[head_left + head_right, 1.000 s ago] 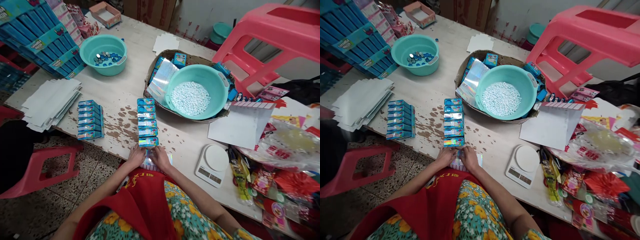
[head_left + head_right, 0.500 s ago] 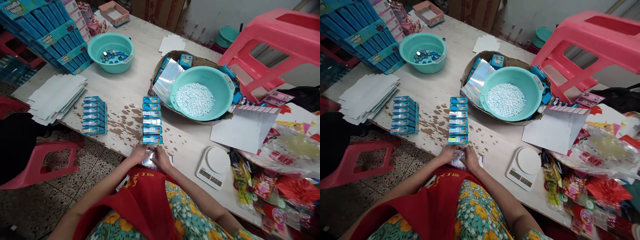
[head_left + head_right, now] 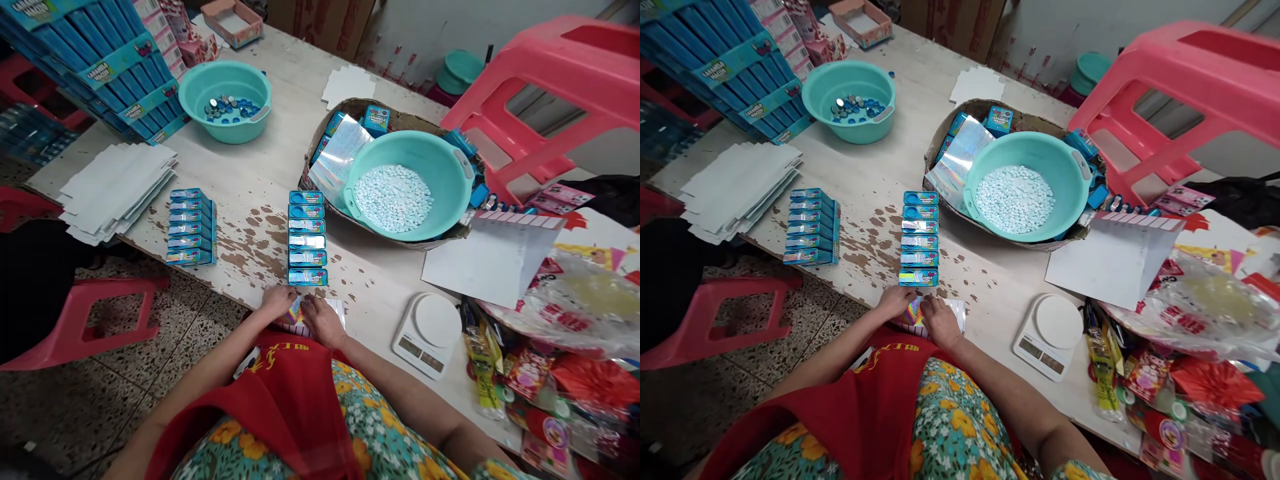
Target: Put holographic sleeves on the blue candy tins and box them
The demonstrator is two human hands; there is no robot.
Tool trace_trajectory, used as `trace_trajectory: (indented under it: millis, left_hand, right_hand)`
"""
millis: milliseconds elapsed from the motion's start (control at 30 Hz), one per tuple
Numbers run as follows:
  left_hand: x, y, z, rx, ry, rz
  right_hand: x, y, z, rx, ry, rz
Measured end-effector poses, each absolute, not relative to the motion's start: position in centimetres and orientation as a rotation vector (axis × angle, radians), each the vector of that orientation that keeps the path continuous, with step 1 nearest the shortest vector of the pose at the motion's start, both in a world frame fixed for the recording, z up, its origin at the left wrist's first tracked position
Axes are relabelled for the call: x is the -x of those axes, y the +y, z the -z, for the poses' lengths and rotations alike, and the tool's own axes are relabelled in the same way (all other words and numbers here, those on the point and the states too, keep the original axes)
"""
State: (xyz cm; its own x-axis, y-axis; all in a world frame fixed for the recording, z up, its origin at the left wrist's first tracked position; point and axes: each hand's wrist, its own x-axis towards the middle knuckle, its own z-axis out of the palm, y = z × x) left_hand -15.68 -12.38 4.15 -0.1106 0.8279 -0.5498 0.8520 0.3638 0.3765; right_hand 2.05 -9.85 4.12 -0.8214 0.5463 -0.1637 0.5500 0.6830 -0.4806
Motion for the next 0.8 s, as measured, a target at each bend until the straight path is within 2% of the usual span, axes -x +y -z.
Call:
trace_trajectory:
  millis: [167, 267, 433, 500, 667, 800]
  left_hand:
    - [15.2, -12.1, -3.8, -1.448, 1.961, 0.022]
    - [15.4, -13.0, -5.0, -1.470, 1.991, -0.040]
    - [16.3, -15.9, -12.1, -1.382, 1.801, -0.781]
    - [16.3, -16.3, -15.4, -1.363, 1.630, -0.914]
    - [16.3, -14.2, -19.2, -1.184, 1.528, -0.860]
    - [18.9, -10.8, -19.5, -1.166, 1.651, -0.844]
  right_hand:
    - [-2.0, -9.4, -6.1, -1.022, 2.800, 0.913]
    - [-2.0, -9.1, -9.1, -1.164, 2.750, 1.175]
    - [-2.5, -7.7, -16.9, -1.301, 2.562, 1.758]
    - [-2.4, -7.0, -19.7, -1.271, 2.505, 1.897]
    - [-0.5, -5.1, -22.0, -1.365, 2.504, 2.078]
    - [2.7, -2.5, -20.5, -1.649, 2.646, 1.970]
